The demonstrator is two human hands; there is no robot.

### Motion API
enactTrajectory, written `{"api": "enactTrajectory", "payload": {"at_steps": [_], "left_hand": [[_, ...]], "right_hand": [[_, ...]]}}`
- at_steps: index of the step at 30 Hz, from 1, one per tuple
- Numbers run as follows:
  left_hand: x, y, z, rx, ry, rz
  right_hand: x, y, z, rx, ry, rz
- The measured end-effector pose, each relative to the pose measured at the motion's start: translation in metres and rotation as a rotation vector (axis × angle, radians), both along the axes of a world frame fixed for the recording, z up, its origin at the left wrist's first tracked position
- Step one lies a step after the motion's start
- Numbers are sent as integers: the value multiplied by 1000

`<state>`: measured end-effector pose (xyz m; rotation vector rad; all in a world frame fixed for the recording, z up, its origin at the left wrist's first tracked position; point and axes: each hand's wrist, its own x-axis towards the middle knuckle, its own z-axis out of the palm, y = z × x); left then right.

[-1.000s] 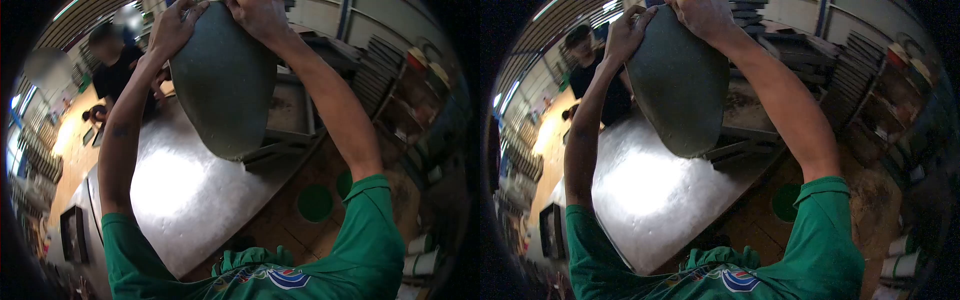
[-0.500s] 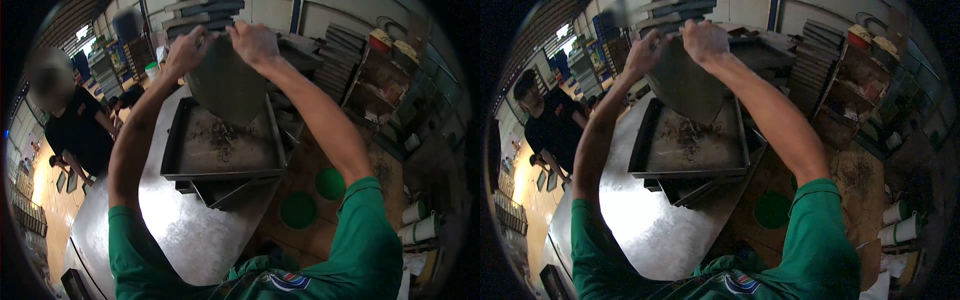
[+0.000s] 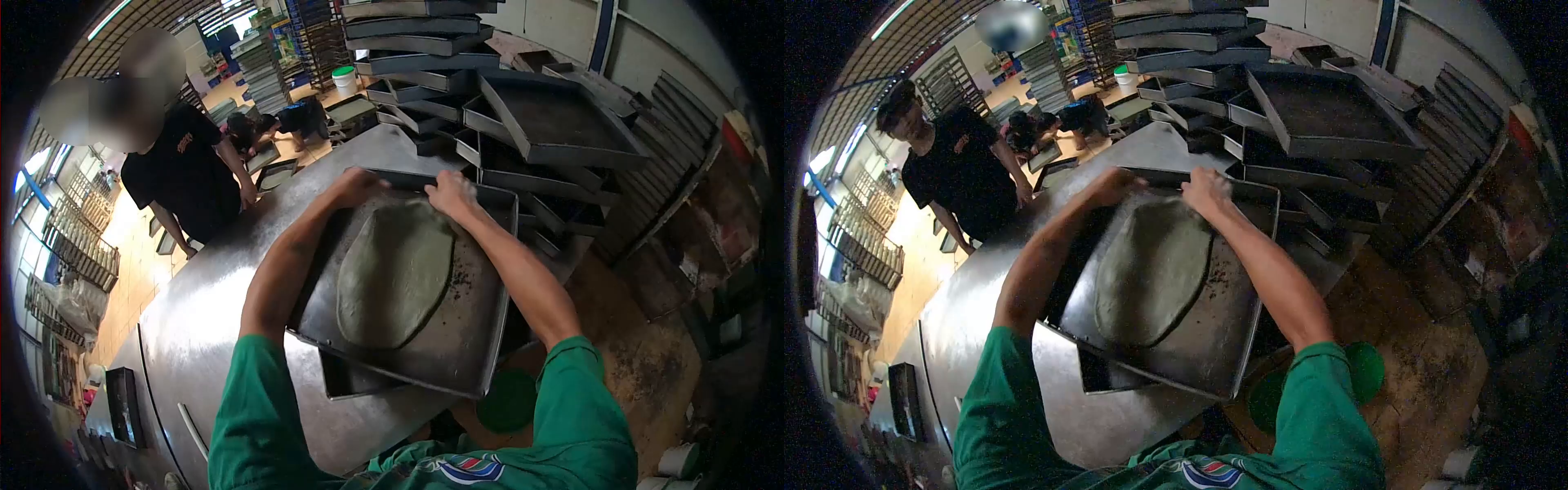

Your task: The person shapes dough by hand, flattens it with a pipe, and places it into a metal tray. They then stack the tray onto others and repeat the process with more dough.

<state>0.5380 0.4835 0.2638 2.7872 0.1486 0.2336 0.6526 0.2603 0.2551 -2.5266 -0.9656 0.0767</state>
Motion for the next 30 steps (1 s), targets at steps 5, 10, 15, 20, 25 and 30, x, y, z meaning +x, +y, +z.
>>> {"api": "enactTrajectory", "payload": {"at_steps": [5,10,15,20,25,30], "left_hand": [[-129,58,21,-446,-551,514],[-363,74,-109,-565,-807,1048],[-475,-122,-252,-654,-511,1393],[-462,-253,-245,-510,-586,1274],[-476,-249,-249,-552,-609,1221],[-489,-241,-259,-737,-667,1183]], "right_hand": [[25,-131,27,628,69,4],[23,-301,-74,1122,602,-394],[-74,-287,-210,1613,1341,-316],[-60,-266,-268,1452,1453,-245],[-158,-188,-319,1262,1548,-212],[-239,-68,-340,1132,1600,-252]]}}
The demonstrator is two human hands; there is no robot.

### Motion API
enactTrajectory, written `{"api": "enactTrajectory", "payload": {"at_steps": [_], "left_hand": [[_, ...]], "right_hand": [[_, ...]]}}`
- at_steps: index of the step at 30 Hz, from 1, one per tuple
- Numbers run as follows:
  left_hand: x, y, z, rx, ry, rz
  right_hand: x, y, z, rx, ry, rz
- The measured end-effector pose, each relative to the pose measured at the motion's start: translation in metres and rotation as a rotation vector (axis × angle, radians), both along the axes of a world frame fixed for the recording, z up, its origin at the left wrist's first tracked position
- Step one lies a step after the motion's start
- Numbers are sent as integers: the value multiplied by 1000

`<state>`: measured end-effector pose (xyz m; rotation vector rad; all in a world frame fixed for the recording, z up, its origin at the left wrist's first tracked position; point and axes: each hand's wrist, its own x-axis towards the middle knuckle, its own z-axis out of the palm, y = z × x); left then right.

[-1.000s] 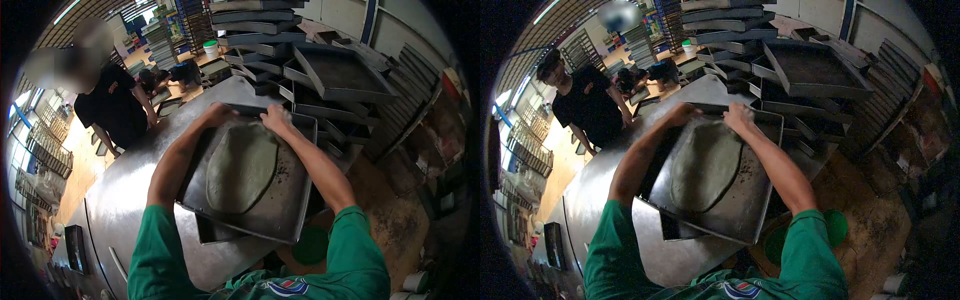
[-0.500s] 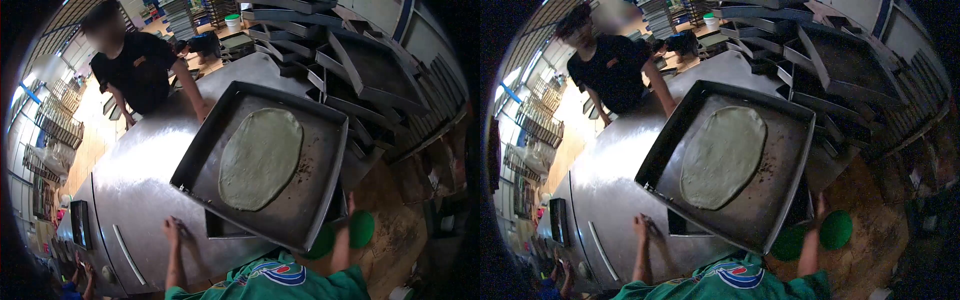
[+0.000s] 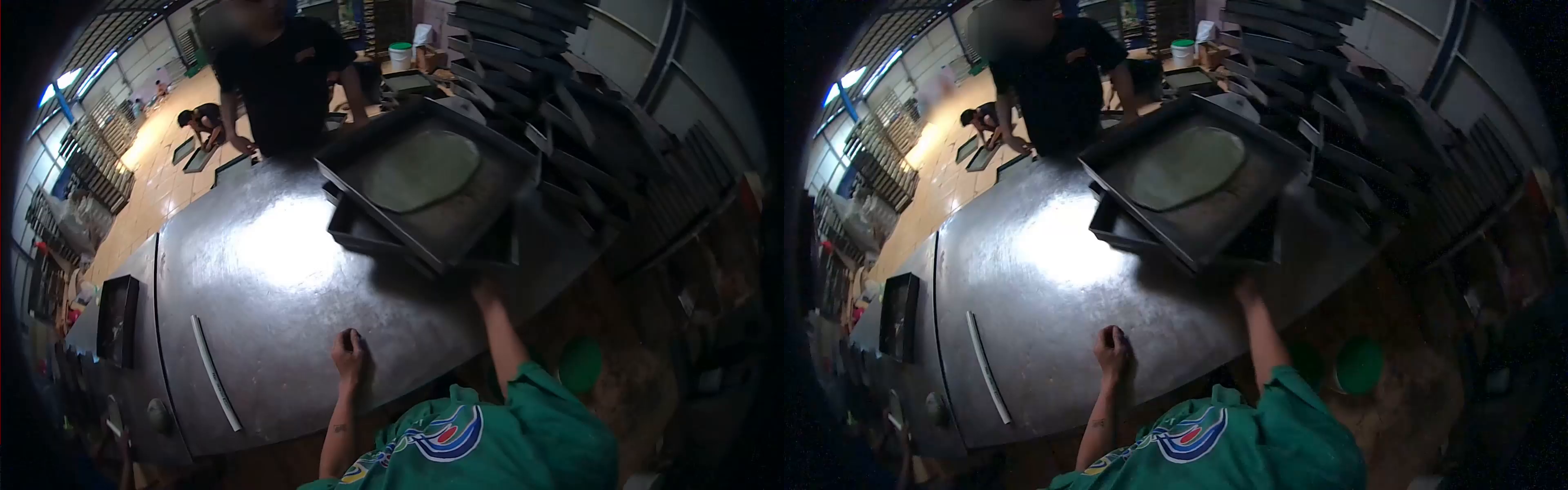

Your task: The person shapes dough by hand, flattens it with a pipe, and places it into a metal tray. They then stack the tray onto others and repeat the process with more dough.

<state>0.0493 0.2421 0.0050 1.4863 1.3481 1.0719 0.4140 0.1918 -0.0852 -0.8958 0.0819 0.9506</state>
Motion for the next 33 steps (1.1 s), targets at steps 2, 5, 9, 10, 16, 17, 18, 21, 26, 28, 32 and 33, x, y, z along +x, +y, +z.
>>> {"api": "enactTrajectory", "payload": {"at_steps": [2,5,9,10,16,17,18,21,26,28,32,33], "left_hand": [[-13,5,-2,-32,-40,-12],[-41,22,-4,-6,-103,16],[-96,42,-8,-52,-512,151],[-112,38,0,-56,-418,165],[-221,3,-33,-80,-274,332],[-221,-5,-37,-118,-355,281],[-215,-15,-38,-156,-436,232],[-108,-37,13,-254,-281,252],[89,-63,55,-392,-232,-377],[150,-77,75,-429,-287,-662],[223,-89,101,-574,-328,-928],[233,-90,102,-635,-357,-925]], "right_hand": [[-42,61,-6,-36,8,-13],[-82,51,35,-517,-444,91],[-74,3,74,-385,-926,199],[-48,-9,80,-321,-849,174],[249,-46,259,-605,-620,-414],[280,-58,291,-542,-583,-453],[321,-62,315,-483,-487,-412],[374,-47,378,-591,-392,-691],[382,-39,346,-378,-464,-674],[293,-100,328,-204,-571,-611],[139,-223,291,-49,-373,-661],[136,-256,257,11,-347,-635]]}}
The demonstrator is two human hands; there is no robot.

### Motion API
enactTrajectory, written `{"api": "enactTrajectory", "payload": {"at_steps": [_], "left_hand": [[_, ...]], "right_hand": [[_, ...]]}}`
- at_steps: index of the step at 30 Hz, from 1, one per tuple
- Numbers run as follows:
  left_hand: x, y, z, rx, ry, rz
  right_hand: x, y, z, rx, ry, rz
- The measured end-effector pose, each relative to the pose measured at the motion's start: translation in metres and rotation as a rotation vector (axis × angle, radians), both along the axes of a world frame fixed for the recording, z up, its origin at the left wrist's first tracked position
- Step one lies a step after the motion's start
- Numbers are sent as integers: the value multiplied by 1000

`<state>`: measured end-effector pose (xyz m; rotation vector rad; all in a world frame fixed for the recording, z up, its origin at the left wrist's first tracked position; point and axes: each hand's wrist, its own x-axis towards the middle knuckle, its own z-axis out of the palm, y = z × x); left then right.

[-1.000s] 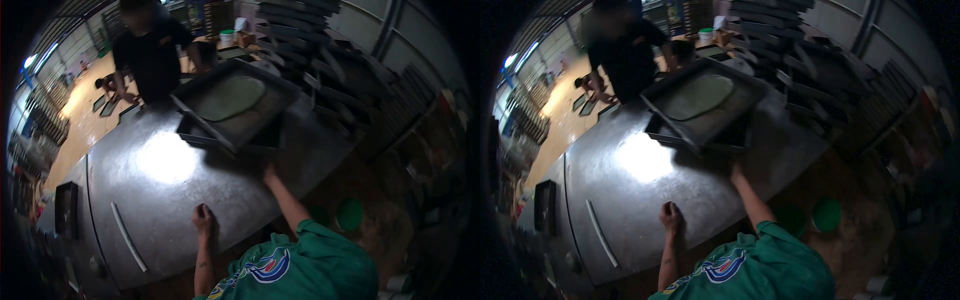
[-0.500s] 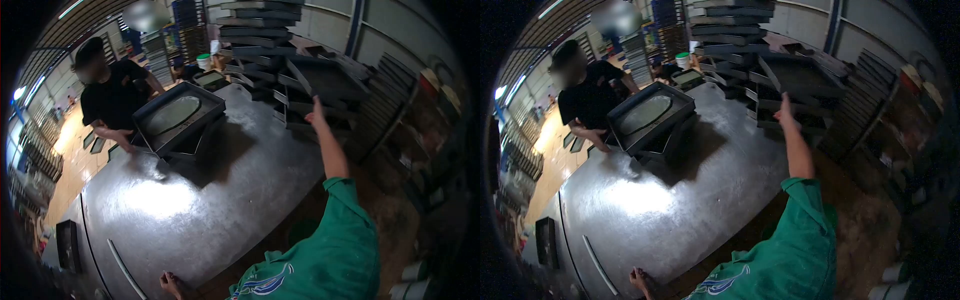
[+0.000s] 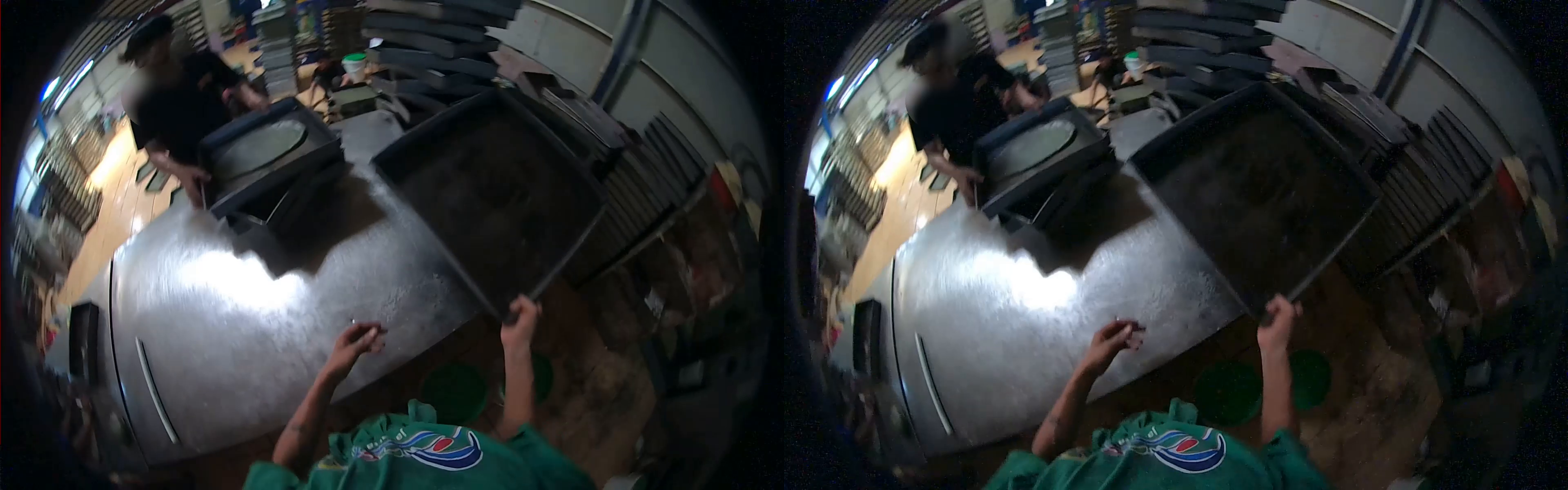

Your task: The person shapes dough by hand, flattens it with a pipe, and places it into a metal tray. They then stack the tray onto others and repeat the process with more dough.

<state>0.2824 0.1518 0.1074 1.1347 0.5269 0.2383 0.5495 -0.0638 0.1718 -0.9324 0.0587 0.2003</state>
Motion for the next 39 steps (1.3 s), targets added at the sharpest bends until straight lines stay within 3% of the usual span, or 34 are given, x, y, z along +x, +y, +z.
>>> {"api": "enactTrajectory", "payload": {"at_steps": [1,3,6,7,8,10,12,15,17,18,20,21,22,24,26,28,31,32,33,34,36,37,39], "left_hand": [[6,-1,-3,-23,6,47],[3,-1,-12,-432,-270,143],[-40,-29,-2,-627,-298,289],[-58,-45,3,-733,-48,442],[-76,-62,-15,-730,-62,516],[-111,-79,-61,-343,193,423],[-122,-84,-59,-662,264,432],[-122,-80,-44,-439,228,434],[-145,-77,-47,-265,157,345],[-159,-77,-56,-191,80,290],[-197,-77,-58,-180,93,328],[-222,-78,-58,-155,113,454],[-249,-77,-58,-127,133,573],[-319,-69,-73,-136,71,833],[-387,-53,-66,-110,120,1102],[-464,-34,-80,-164,119,1226],[-569,-14,-70,-76,97,1222],[-602,-10,-62,-75,150,1201],[-631,-8,-59,-37,193,1231],[-661,-10,-55,2,237,1262],[-718,-27,-40,18,148,1420],[-746,-45,-40,60,248,1500],[-794,-104,-49,37,382,1744]], "right_hand": [[-14,-20,0,-44,77,-12],[-21,-58,-29,-155,52,73],[-45,-80,-55,-271,-38,343],[-54,-75,-63,-310,-90,390],[-51,-76,-79,-356,-120,487],[-23,-78,-138,-426,-109,677],[-21,-45,-123,-390,-31,802],[56,-24,-175,-622,-146,837],[56,3,-141,-893,-228,666],[77,2,-152,-817,-379,512],[112,11,-129,-1439,-838,266],[60,44,-89,-1129,-661,-201],[58,60,-81,-1074,-670,-254],[-36,101,-35,-780,-707,-198],[-83,141,-44,-811,-686,32],[-175,196,-42,-619,-612,342],[-368,292,-31,-338,-601,885],[-436,326,-31,-190,-844,1080],[-505,360,-25,-170,-537,1298],[-575,394,-19,-253,-520,1494],[-711,455,-24,-222,-624,1892],[-780,473,-11,-193,-715,2062],[-898,522,-25,-211,-1098,2216]]}}
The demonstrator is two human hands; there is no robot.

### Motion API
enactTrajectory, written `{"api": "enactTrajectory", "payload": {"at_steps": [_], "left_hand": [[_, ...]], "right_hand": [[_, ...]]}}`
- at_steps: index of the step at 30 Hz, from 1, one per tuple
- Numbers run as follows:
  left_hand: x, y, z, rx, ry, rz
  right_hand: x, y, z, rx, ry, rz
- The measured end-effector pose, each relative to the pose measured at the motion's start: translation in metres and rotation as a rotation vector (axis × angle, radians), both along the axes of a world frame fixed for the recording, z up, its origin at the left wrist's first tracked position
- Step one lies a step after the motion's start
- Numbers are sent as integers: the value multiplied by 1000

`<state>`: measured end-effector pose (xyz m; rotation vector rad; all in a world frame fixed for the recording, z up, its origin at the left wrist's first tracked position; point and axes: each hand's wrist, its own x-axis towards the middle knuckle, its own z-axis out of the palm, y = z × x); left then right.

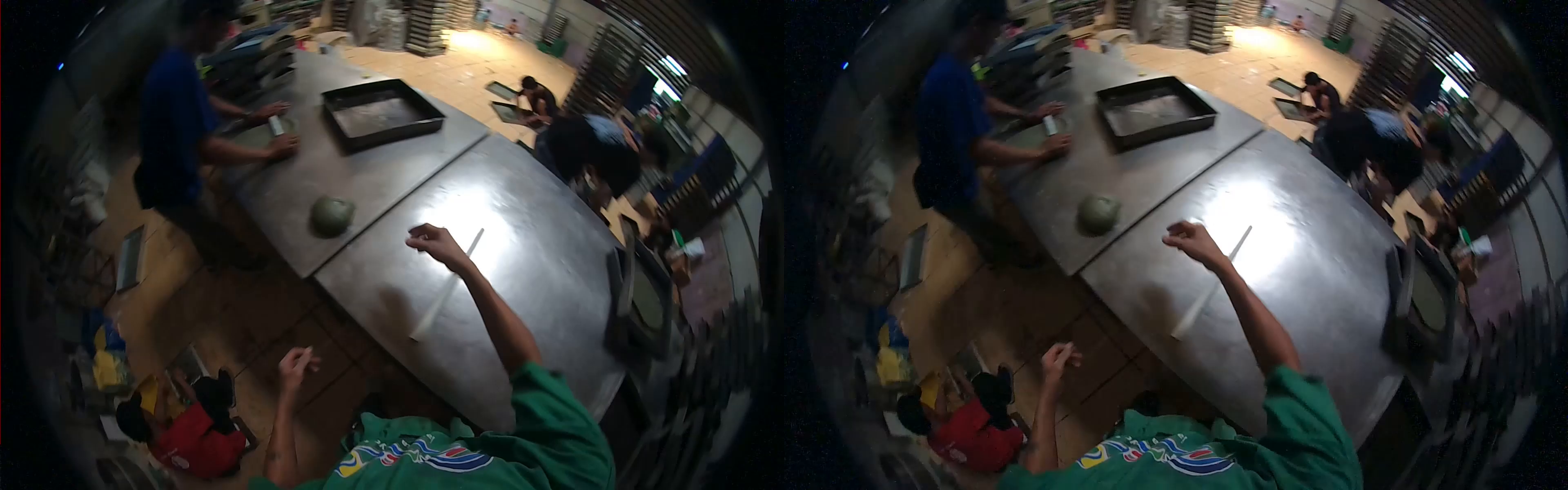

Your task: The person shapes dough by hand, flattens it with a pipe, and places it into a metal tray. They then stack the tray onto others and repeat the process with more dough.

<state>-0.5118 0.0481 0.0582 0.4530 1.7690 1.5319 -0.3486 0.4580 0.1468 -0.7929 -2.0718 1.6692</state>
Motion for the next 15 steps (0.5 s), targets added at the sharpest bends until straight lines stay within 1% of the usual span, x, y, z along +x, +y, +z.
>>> {"api": "enactTrajectory", "payload": {"at_steps": [1,3,5,6,7,8,9,10,11,12,13,14,15], "left_hand": [[-15,-39,-9,-33,-24,167],[-18,-120,-8,-133,-68,614],[-5,-218,-25,-259,-136,905],[14,-252,-12,-348,-174,1052],[35,-284,-19,-289,-159,1163],[54,-309,-23,-226,-135,1263],[76,-324,-31,-233,-121,1288],[96,-330,-39,-175,-72,1207],[98,-326,-47,-117,-29,1092],[74,-311,-72,-95,-103,1136],[53,-291,-93,-84,-184,1165],[35,-251,-91,39,-168,1031],[19,-183,-76,173,-160,901]], "right_hand": [[-55,21,-10,115,-108,122],[-142,62,-37,261,-179,213],[-207,88,-53,475,-285,295],[-232,91,-52,309,-286,316],[-253,88,-54,137,-296,334],[-274,82,-59,67,-389,262],[-288,74,-65,0,-480,174],[-305,76,-79,72,-524,290],[-306,63,-83,95,-488,214],[-306,48,-82,124,-455,109],[-302,38,-94,12,-389,41],[-300,36,-119,-205,-232,137],[-268,4,-67,-271,-289,107]]}}
